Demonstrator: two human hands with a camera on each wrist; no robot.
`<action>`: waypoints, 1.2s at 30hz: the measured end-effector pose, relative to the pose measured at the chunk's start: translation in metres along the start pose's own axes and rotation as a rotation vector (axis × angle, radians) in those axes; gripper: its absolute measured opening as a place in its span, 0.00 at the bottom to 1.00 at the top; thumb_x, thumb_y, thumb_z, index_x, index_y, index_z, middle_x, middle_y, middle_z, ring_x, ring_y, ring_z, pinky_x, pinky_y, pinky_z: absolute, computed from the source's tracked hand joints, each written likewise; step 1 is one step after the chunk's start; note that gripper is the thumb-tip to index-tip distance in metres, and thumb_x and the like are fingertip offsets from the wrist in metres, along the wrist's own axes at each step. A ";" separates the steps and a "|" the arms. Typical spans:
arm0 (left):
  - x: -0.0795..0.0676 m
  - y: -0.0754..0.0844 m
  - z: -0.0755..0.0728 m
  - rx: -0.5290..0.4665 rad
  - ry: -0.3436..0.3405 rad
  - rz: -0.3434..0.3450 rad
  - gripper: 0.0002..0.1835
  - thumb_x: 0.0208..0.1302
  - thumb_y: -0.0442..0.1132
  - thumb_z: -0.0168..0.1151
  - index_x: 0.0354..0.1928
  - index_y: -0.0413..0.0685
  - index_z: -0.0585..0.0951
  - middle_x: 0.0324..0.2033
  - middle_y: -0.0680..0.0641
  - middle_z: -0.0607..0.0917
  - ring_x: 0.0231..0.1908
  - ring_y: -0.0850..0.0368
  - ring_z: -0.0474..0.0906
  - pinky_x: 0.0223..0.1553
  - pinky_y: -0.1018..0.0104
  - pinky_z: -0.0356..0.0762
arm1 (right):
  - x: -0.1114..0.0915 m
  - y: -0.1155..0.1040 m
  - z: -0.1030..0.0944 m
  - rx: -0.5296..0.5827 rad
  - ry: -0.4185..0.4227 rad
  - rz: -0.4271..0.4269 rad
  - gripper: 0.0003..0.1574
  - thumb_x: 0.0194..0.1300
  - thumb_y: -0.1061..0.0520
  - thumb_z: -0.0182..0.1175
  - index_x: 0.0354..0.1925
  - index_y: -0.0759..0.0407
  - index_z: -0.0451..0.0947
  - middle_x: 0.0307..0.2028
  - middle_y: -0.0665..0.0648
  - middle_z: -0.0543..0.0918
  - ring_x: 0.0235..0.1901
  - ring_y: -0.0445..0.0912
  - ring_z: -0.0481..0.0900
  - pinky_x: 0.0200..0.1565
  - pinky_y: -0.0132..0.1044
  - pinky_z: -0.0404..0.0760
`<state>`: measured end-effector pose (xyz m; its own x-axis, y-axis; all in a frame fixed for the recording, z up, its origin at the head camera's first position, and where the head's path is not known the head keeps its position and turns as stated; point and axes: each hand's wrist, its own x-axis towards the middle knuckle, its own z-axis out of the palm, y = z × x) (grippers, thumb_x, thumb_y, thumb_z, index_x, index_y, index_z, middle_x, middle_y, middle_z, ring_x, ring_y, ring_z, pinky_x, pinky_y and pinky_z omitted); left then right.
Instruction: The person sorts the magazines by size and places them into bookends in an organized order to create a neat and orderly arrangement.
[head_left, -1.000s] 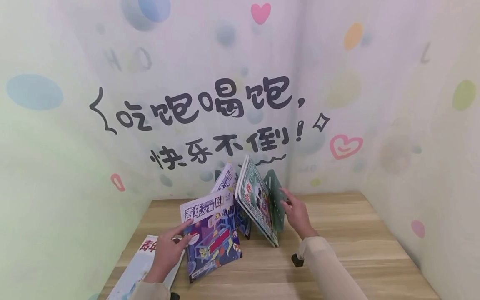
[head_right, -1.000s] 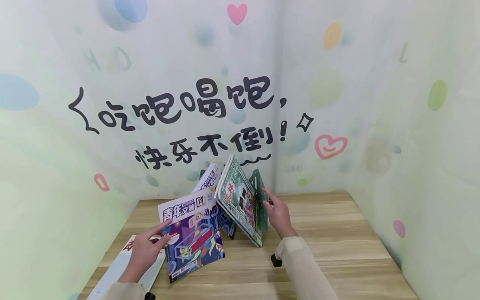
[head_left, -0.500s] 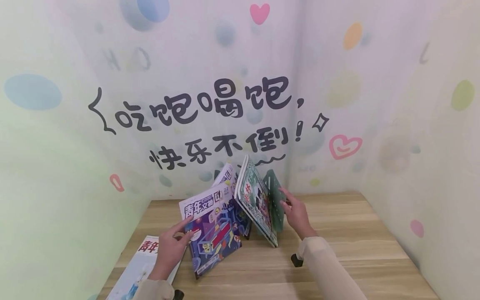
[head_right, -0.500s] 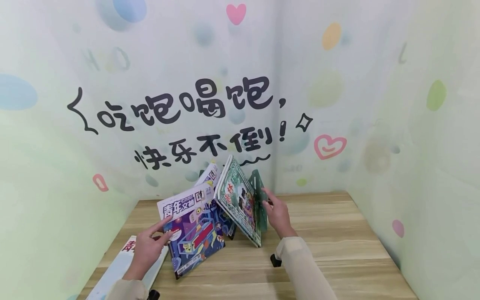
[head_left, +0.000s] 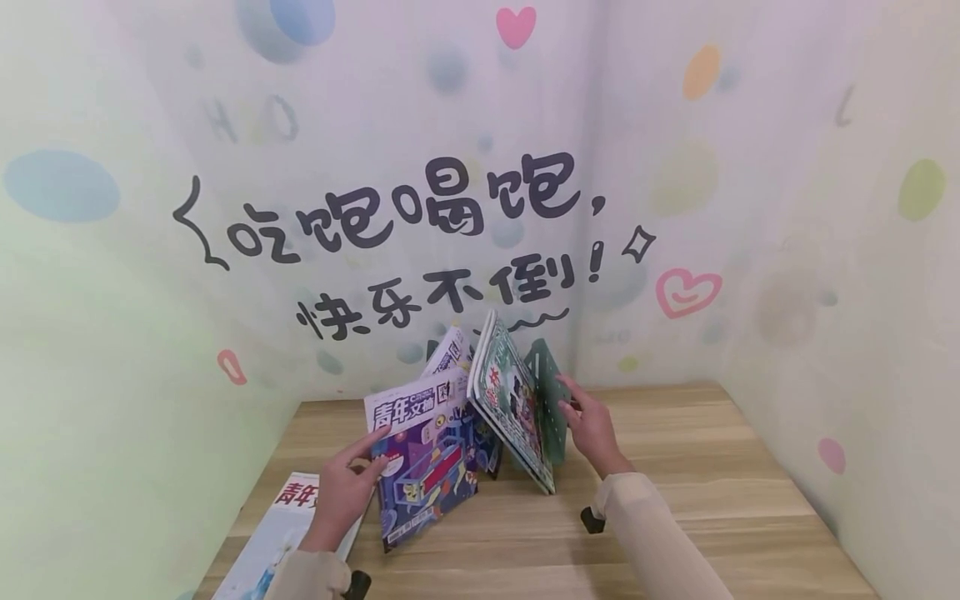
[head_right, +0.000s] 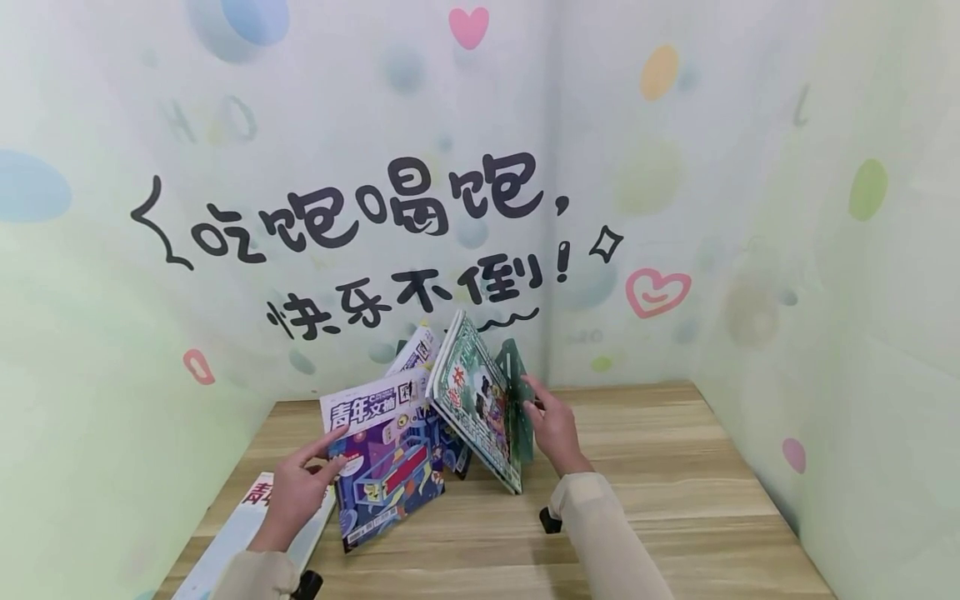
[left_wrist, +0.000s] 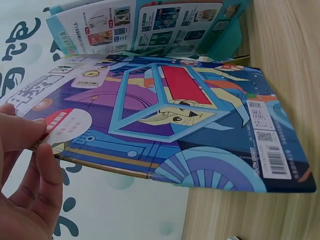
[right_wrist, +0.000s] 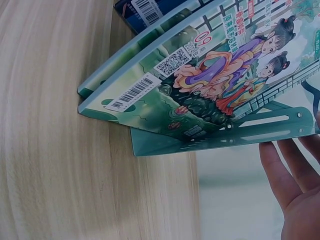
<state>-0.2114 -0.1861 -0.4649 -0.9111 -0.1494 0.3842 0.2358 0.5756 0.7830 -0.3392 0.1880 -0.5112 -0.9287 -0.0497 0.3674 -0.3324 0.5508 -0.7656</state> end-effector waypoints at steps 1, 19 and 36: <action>0.000 0.000 0.000 0.001 -0.001 0.002 0.21 0.62 0.33 0.66 0.58 0.53 0.82 0.48 0.44 0.85 0.38 0.54 0.77 0.33 0.70 0.80 | 0.000 0.000 0.000 0.000 0.001 -0.001 0.30 0.72 0.60 0.56 0.69 0.44 0.67 0.66 0.60 0.71 0.52 0.60 0.79 0.47 0.53 0.82; 0.012 0.006 0.008 -0.078 0.033 -0.040 0.22 0.64 0.33 0.65 0.60 0.55 0.80 0.42 0.44 0.84 0.39 0.52 0.76 0.34 0.71 0.82 | 0.000 0.000 -0.002 0.006 0.001 -0.015 0.30 0.72 0.60 0.55 0.69 0.44 0.67 0.65 0.61 0.71 0.52 0.61 0.79 0.46 0.53 0.83; 0.018 0.013 0.020 -0.191 0.076 -0.099 0.24 0.61 0.29 0.66 0.60 0.52 0.80 0.33 0.40 0.81 0.30 0.53 0.81 0.31 0.66 0.85 | -0.001 0.000 -0.002 0.020 -0.008 0.014 0.30 0.72 0.59 0.55 0.68 0.43 0.67 0.65 0.60 0.72 0.53 0.60 0.78 0.47 0.53 0.82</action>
<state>-0.2310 -0.1654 -0.4575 -0.9065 -0.2622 0.3308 0.2126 0.3936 0.8944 -0.3381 0.1891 -0.5104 -0.9347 -0.0489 0.3521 -0.3222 0.5349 -0.7811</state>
